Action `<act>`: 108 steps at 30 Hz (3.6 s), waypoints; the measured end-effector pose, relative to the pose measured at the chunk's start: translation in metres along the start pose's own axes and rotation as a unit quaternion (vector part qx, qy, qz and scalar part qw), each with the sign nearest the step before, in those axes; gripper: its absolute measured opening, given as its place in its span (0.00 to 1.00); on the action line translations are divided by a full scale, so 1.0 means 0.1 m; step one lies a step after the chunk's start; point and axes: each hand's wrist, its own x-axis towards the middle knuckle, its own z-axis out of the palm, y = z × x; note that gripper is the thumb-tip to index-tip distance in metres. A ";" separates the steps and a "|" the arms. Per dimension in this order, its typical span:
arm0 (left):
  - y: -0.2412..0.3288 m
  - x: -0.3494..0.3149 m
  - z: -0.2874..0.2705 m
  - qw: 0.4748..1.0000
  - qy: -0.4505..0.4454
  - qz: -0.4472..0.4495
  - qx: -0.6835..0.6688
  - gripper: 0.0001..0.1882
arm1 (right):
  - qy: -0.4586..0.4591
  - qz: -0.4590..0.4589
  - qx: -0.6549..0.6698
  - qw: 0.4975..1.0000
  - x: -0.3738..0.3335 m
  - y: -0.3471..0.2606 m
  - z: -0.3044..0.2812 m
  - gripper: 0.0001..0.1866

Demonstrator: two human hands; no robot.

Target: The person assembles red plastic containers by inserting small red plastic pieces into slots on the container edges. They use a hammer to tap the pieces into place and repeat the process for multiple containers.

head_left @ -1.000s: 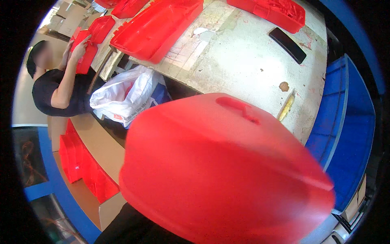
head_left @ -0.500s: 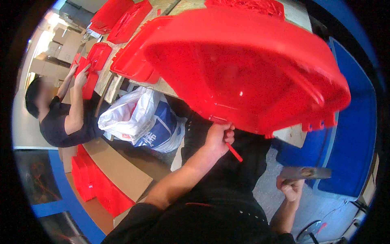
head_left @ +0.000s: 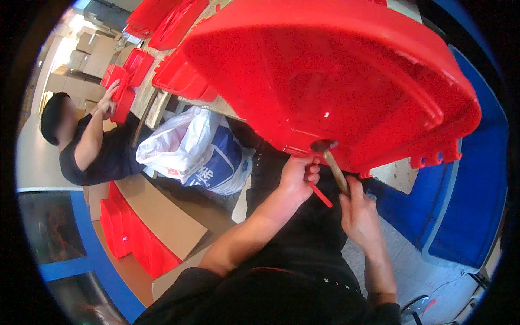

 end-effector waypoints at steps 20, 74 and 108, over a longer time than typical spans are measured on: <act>-0.04 0.02 0.03 0.999 0.041 0.007 -0.013 0.12 | -0.055 -0.018 -0.101 0.993 0.29 -0.09 -0.03 0.26; 0.15 0.02 -0.15 0.997 0.004 -0.024 0.073 0.03 | 0.351 -0.030 0.061 0.934 0.48 0.31 0.19 0.20; -0.05 -0.05 0.04 0.993 0.054 0.040 0.096 0.06 | 0.031 0.068 0.022 0.997 -0.39 0.23 0.19 0.24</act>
